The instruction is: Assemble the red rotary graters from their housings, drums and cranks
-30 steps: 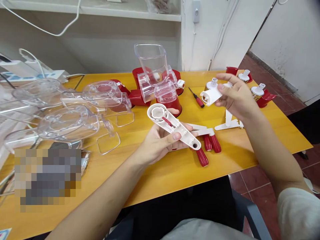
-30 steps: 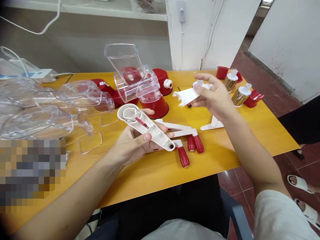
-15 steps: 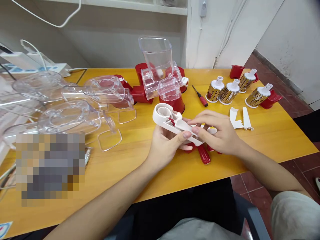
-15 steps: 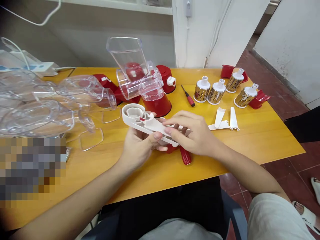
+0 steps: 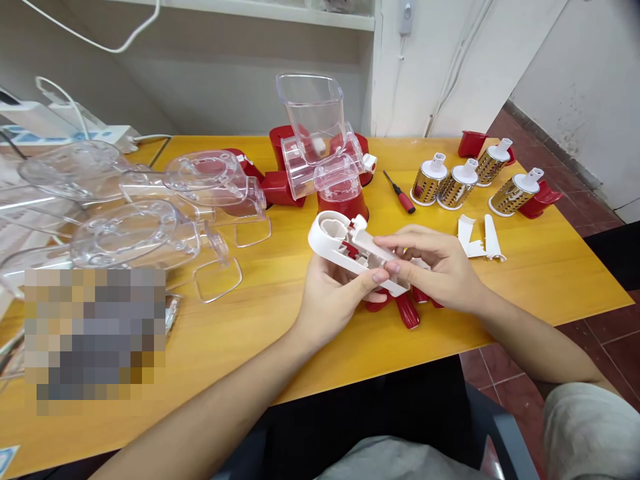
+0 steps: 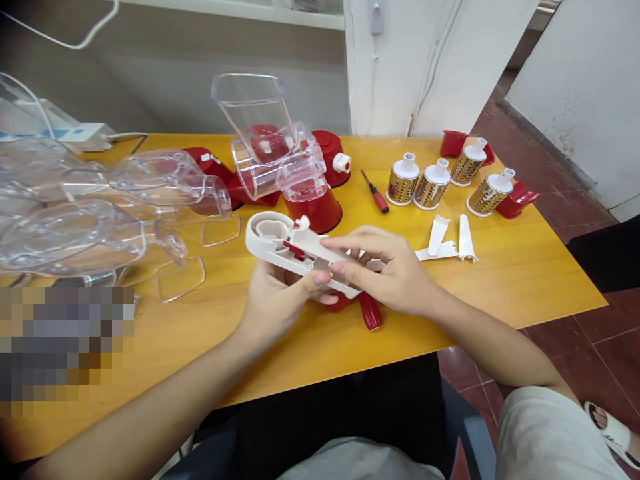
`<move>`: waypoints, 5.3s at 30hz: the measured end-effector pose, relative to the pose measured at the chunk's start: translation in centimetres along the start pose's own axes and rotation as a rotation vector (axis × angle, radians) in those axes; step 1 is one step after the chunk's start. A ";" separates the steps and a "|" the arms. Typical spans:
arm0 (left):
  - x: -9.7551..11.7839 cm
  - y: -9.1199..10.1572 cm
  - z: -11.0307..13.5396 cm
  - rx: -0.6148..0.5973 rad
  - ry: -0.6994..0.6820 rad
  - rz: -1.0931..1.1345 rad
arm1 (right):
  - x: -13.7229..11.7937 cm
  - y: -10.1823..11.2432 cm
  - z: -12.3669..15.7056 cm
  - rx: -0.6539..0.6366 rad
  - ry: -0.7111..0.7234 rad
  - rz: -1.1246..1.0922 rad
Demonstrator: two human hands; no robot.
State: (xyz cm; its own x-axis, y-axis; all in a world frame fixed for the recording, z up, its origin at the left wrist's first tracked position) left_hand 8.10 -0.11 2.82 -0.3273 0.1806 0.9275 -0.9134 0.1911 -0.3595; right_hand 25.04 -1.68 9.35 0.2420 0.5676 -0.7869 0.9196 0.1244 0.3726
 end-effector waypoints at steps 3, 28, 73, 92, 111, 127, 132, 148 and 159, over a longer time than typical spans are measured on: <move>-0.2 -0.1 0.3 0.006 0.010 0.002 | -1.3 0.5 0.3 0.107 0.124 0.086; -2.2 -0.4 0.0 -0.171 0.064 0.095 | -2.7 -0.5 1.6 0.150 0.410 0.325; -2.9 -1.8 1.6 -0.168 0.114 0.114 | -2.6 -1.2 1.3 0.124 0.256 0.308; -2.7 -2.0 1.7 -0.205 0.103 0.033 | -3.0 -1.5 1.6 0.134 0.381 0.374; -3.0 -1.7 1.9 -0.168 0.085 0.060 | -2.9 -1.3 1.6 0.138 0.354 0.339; -3.1 -1.9 1.9 -0.206 0.114 0.077 | -2.5 -1.3 1.6 0.125 0.337 0.296; -2.9 -2.2 1.6 -0.228 0.123 0.096 | -1.7 -1.4 1.1 0.067 0.243 0.209; -2.9 -1.2 1.8 0.011 0.176 0.020 | -2.6 -1.8 1.1 0.076 0.207 0.235; -1.8 -2.8 3.1 -0.158 0.168 -0.123 | -4.9 0.7 0.4 0.202 0.365 0.329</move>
State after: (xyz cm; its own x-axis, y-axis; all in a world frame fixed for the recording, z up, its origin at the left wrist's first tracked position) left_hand 10.43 -3.99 2.50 -0.1595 0.3024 0.9398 -0.8901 0.3676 -0.2693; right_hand 24.60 -4.68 13.30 0.4380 0.8007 -0.4087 0.8629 -0.2470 0.4409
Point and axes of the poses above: each hand's wrist, its own z-axis away from the middle knuckle, its own y-axis out of the back of the hand, x = y × z, the point moved 9 cm from there along -z, towards the middle knuckle
